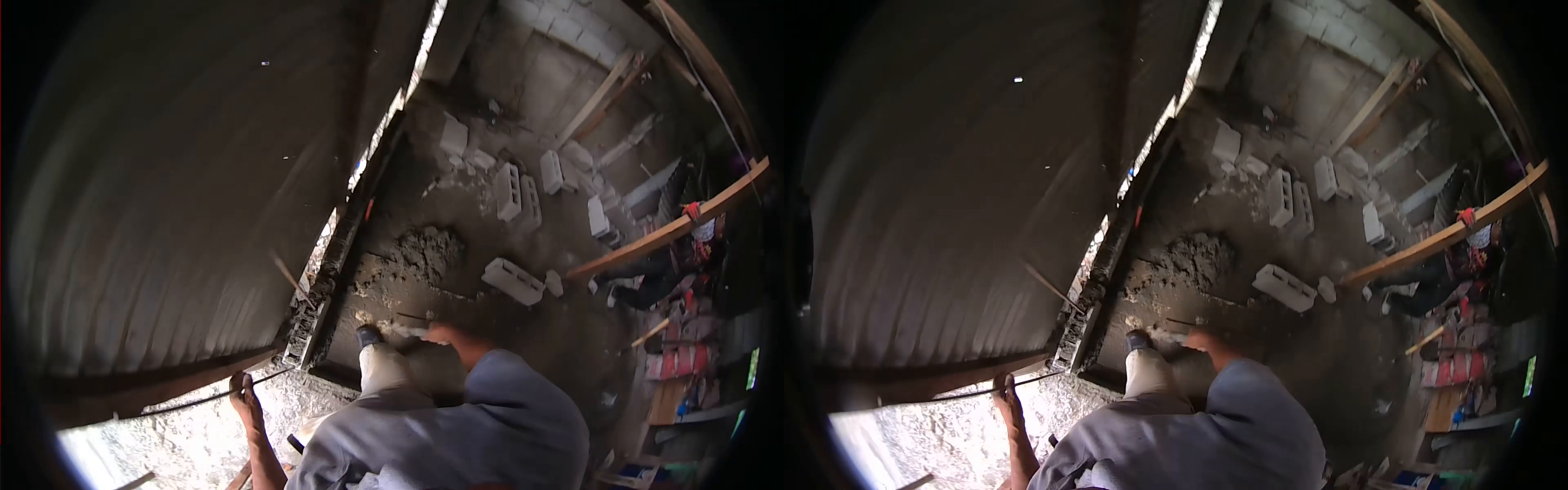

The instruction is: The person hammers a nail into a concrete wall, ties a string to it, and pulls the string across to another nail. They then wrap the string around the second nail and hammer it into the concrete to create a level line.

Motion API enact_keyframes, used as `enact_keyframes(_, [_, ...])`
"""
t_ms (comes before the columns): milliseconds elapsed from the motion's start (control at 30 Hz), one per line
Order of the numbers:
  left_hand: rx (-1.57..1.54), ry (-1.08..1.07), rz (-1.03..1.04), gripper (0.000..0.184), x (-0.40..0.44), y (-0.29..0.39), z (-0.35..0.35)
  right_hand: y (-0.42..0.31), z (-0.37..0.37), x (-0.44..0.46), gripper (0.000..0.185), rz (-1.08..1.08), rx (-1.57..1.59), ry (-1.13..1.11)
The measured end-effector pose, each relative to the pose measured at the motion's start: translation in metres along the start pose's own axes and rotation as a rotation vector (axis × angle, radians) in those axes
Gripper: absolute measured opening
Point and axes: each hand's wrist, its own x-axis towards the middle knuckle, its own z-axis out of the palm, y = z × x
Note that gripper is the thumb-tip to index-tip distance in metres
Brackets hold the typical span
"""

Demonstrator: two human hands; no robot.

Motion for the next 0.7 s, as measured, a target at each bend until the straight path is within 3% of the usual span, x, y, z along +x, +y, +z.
enact_keyframes(33, [0.061, 0.022, -0.089, 0.02, 0.006, -0.019, -0.003, 0.034, -0.002, 0.005, 0.05, 0.043, 0.166, 0.023])
enact_keyframes(100, [0.068, 0.11, -0.075, 0.021, 0.008, -0.048, -0.006, 0.118, -0.002, 0.019, 0.048, -0.237, 0.236, 0.134])
enact_keyframes(167, [0.052, 0.085, -0.16, 0.028, 0.009, -0.059, -0.022, 0.156, -0.008, 0.03, 0.042, 0.089, -0.039, 0.023])
enact_keyframes(200, [0.089, 0.051, -0.157, 0.034, 0.01, -0.07, -0.034, 0.159, -0.017, 0.017, 0.043, 0.213, -0.159, 0.069])
enact_keyframes(233, [0.159, 0.101, -0.288, 0.036, 0.008, -0.053, -0.028, 0.159, -0.028, -0.001, 0.045, 0.333, -0.284, 0.121])
enact_keyframes(300, [0.305, 0.124, -0.473, 0.045, 0.008, -0.031, -0.026, 0.172, -0.036, -0.019, 0.047, 0.421, -0.193, 0.089])
enact_keyframes(400, [0.4, 0.128, -0.578, 0.056, 0.011, -0.024, -0.019, 0.197, -0.031, -0.043, 0.052, 0.542, 0.017, 0.037])
enact_keyframes(433, [0.455, 0.043, -0.645, 0.065, 0.015, -0.018, -0.017, 0.201, -0.028, -0.053, 0.055, 0.568, 0.132, 0.022])
enact_keyframes(567, [0.374, 0.065, -0.632, 0.062, 0.024, -0.03, -0.016, 0.206, -0.018, -0.093, 0.062, 0.571, 0.292, -0.128])
enact_keyframes(700, [0.291, 0.144, -0.611, 0.063, 0.026, -0.076, -0.032, 0.215, 0.0, -0.101, 0.066, 0.395, 0.087, -0.22])
